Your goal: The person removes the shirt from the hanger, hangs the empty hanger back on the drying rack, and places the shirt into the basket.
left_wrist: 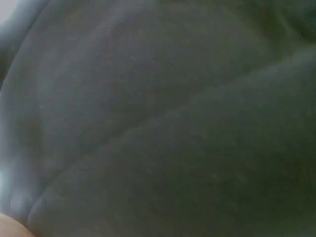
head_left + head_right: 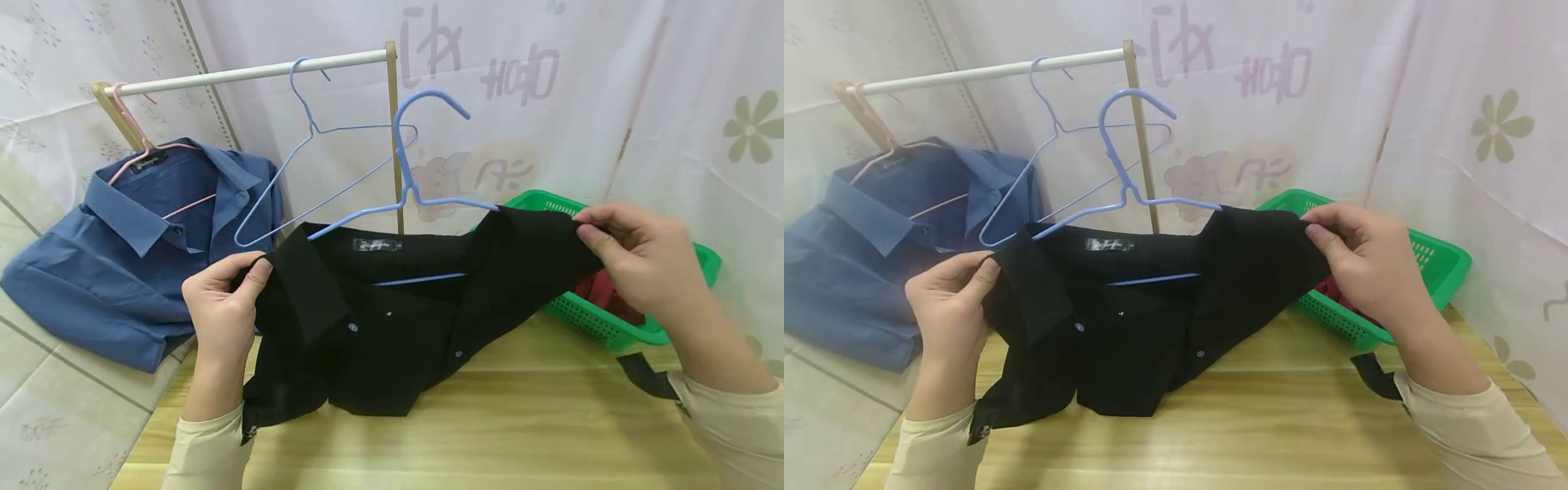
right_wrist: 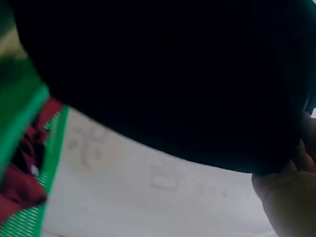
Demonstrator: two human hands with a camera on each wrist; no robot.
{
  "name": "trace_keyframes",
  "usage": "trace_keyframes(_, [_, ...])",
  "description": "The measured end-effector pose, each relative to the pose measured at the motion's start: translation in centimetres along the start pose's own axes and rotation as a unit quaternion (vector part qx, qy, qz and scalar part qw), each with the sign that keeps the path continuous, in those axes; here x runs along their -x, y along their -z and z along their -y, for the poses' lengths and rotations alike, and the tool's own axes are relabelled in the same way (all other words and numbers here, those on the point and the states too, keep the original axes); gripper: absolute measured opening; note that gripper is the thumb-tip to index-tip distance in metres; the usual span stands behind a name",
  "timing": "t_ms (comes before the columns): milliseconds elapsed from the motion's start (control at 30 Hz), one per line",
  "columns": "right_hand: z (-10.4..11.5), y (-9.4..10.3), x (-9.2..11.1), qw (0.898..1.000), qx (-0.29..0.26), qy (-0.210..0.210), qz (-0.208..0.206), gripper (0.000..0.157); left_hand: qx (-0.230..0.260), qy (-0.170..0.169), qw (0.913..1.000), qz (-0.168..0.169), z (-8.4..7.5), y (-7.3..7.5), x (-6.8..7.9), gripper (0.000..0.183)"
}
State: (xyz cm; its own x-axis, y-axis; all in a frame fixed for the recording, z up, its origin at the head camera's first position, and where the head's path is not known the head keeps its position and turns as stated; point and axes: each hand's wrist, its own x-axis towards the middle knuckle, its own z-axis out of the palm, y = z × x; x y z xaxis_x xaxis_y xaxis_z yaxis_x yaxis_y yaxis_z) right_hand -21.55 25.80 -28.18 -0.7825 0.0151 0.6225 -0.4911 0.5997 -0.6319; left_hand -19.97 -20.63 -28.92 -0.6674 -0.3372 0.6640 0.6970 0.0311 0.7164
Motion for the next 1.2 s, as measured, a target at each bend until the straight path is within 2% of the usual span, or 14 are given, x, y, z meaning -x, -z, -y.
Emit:
trace_keyframes(133, [-0.2, -1.2, 2.8, 0.999, -0.002, -0.051, -0.020, 0.018, 0.013, 0.006, 0.9999, -0.008, 1.2, 0.6, 1.8, 0.022])
trace_keyframes(233, [-0.6, -2.6, 4.6, 0.995, -0.007, -0.088, -0.049, 0.012, 0.006, 0.009, 0.9999, -0.005, 2.0, 1.1, 3.0, 0.010])
trace_keyframes(333, [-0.5, -4.1, 6.1, 0.991, -0.011, -0.104, -0.078, 0.011, 0.001, 0.015, 0.9999, -0.005, 3.0, 1.6, 3.9, 0.006])
trace_keyframes(400, [-0.2, -4.9, 6.6, 0.991, -0.011, -0.100, -0.088, 0.013, 0.005, 0.023, 0.9997, -0.008, 3.6, 1.9, 4.4, 0.014])
trace_keyframes(533, [0.5, -5.9, 6.7, 0.992, -0.008, -0.085, -0.096, 0.015, 0.017, 0.042, 0.9987, -0.022, 4.4, 2.5, 5.0, 0.030])
trace_keyframes(733, [1.3, -6.5, 6.1, 0.992, 0.012, -0.073, -0.107, 0.016, 0.037, 0.043, 0.9978, -0.035, 4.9, 2.9, 5.4, 0.030])
trace_keyframes(933, [1.9, -7.0, 6.1, 0.992, 0.016, -0.057, -0.114, 0.014, 0.062, 0.031, 0.9964, -0.050, 4.5, 3.0, 5.7, 0.029])
trace_keyframes(1200, [2.6, -8.1, 6.3, 0.990, 0.022, -0.052, -0.127, 0.015, 0.025, 0.036, 0.9981, -0.043, 4.2, 2.6, 5.7, 0.024])
